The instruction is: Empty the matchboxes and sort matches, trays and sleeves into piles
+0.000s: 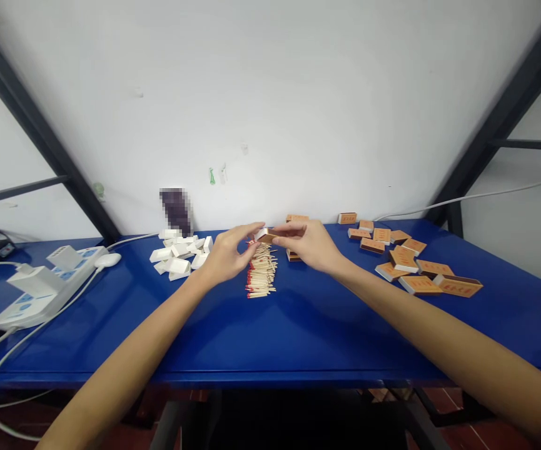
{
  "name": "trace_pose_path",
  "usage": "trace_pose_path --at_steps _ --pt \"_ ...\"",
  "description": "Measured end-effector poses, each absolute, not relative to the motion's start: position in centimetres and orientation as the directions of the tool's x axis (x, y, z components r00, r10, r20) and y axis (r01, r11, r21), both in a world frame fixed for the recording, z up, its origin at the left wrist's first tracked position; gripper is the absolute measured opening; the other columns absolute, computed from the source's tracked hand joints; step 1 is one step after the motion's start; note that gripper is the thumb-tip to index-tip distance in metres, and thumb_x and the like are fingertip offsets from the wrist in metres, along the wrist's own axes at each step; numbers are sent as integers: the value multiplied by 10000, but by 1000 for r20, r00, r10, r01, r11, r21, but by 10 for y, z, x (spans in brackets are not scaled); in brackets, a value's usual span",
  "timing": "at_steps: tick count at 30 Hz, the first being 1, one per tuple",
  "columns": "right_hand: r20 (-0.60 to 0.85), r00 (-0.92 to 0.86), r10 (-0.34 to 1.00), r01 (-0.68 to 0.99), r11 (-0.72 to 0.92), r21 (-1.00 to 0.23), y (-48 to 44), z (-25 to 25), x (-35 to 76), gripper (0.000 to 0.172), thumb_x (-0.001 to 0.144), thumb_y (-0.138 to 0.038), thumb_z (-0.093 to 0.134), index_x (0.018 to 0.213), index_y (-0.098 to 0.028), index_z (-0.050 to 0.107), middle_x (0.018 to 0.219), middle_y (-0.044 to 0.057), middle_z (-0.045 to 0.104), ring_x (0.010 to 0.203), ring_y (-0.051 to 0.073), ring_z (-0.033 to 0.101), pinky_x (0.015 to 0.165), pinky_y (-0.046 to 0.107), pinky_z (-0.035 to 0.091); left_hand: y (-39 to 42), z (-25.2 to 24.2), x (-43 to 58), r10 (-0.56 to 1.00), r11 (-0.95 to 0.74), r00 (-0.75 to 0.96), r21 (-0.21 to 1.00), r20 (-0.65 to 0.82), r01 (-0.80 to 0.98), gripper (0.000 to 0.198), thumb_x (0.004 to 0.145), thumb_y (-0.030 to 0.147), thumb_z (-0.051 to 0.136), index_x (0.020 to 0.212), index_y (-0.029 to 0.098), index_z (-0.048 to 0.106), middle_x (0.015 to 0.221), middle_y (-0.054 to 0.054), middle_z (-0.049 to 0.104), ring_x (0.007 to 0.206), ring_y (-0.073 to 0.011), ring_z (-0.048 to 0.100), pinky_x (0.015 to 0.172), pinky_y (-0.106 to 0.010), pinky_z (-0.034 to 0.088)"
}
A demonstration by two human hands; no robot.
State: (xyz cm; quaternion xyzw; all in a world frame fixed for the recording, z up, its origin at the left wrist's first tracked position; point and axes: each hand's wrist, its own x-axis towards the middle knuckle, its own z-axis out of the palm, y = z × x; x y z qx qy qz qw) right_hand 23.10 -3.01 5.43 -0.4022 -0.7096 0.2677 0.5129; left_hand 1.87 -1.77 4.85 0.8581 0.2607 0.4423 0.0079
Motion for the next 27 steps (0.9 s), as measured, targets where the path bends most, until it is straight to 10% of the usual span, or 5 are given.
trace_pose_path --at_steps 6,15,27 --pt "640 -189 745 694 562 -450 -20 74 222 179 790 -142 662 911 -175 790 832 76 712 750 201 650 713 352 508 6 60 19 712 -695 435 642 551 324 380 932 455 579 1155 168 690 1160 -96 717 1064 -239 668 914 -358 534" --pt "668 -390 634 741 647 -181 -44 35 218 163 867 -173 614 977 -187 732 957 93 670 874 234 635 733 360 506 -13 48 0 759 -611 550 677 350 412 351 883 423 638 1146 209 730 1180 -72 722 1057 -254 677 950 -409 531" --pt "598 -508 619 507 777 -374 -44 27 226 303 865 -155 614 1154 -218 677 1079 68 699 979 212 652 860 378 522 -21 47 -13 756 -632 564 595 332 496 397 803 403 717 1145 202 723 1162 -60 732 1049 -239 680 984 -397 520"
